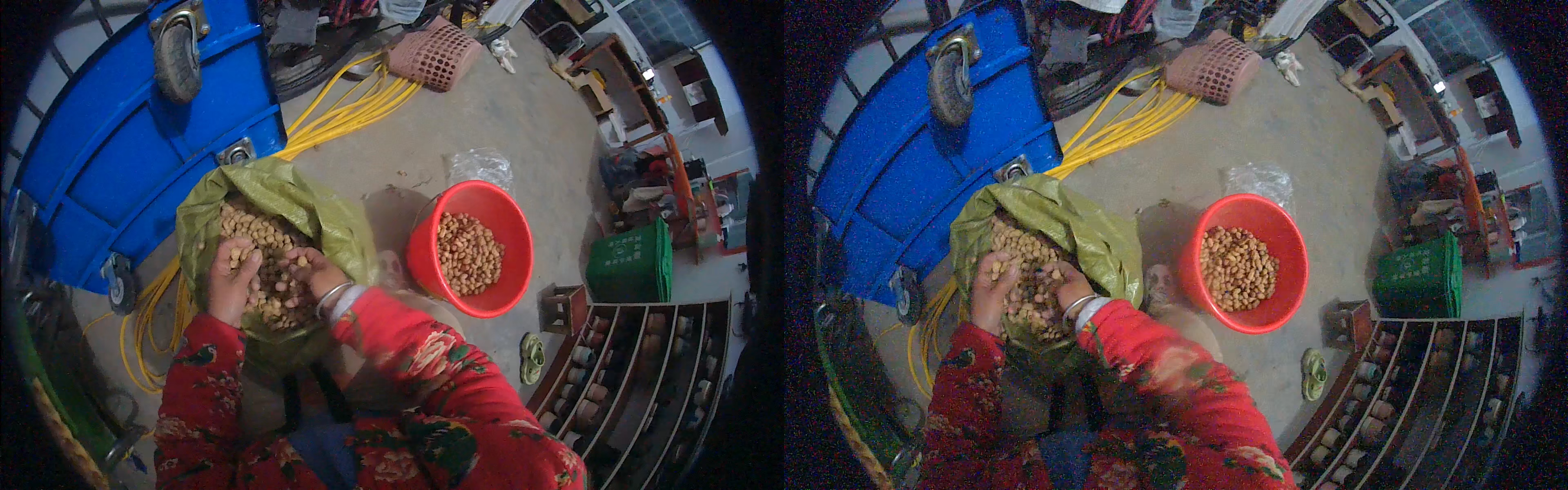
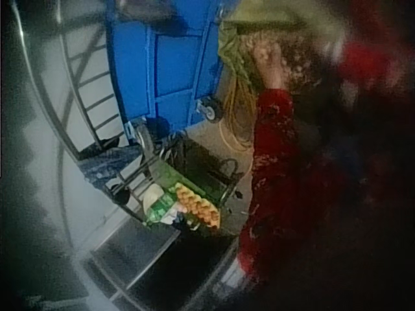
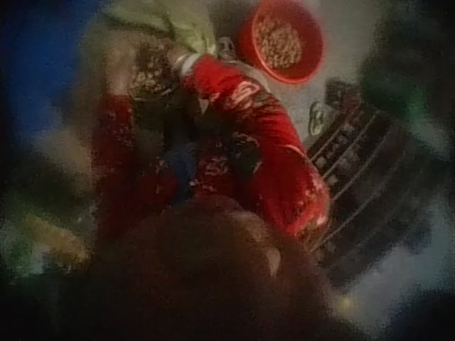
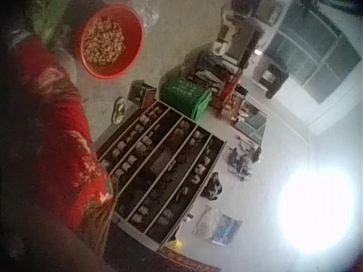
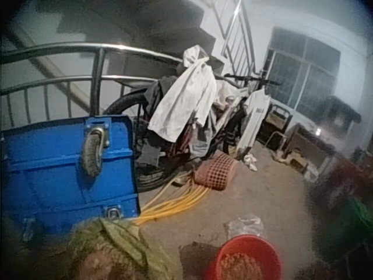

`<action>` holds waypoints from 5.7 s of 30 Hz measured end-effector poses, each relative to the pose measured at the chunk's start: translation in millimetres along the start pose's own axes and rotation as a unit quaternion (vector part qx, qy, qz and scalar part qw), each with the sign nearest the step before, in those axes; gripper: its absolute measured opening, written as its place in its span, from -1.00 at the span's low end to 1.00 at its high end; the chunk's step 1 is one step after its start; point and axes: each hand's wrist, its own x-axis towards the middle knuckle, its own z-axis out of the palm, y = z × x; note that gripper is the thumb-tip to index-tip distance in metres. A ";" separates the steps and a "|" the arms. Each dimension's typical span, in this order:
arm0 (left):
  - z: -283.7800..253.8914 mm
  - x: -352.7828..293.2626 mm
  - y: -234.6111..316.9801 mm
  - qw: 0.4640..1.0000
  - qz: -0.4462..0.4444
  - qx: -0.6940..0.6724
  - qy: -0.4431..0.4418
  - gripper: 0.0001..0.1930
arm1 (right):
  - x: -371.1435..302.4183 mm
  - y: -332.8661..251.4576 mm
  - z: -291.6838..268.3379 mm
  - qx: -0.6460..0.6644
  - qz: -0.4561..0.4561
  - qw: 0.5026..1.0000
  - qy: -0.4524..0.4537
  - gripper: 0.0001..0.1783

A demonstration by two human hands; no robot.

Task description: The person sits on the floor and sorts peanuts by hand, transferring them from a green sack into a red bucket. The person repeatedly scoops peanuts from the sack and places them into the bucket.

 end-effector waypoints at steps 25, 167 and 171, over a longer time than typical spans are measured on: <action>-11.0 1.0 -13.9 0.920 -0.018 -0.377 -0.104 -0.61 | -10.8 -16.2 -3.9 0.099 -0.017 0.984 -0.146 -0.57; 7.9 -20.2 -12.4 0.923 0.307 0.231 0.014 -0.79 | -10.5 8.6 -3.3 0.129 0.088 0.979 -0.129 -0.57; -12.2 2.8 -49.2 0.870 0.188 0.456 0.009 -0.72 | -13.7 1.4 -3.1 0.113 0.090 0.978 -0.148 -0.64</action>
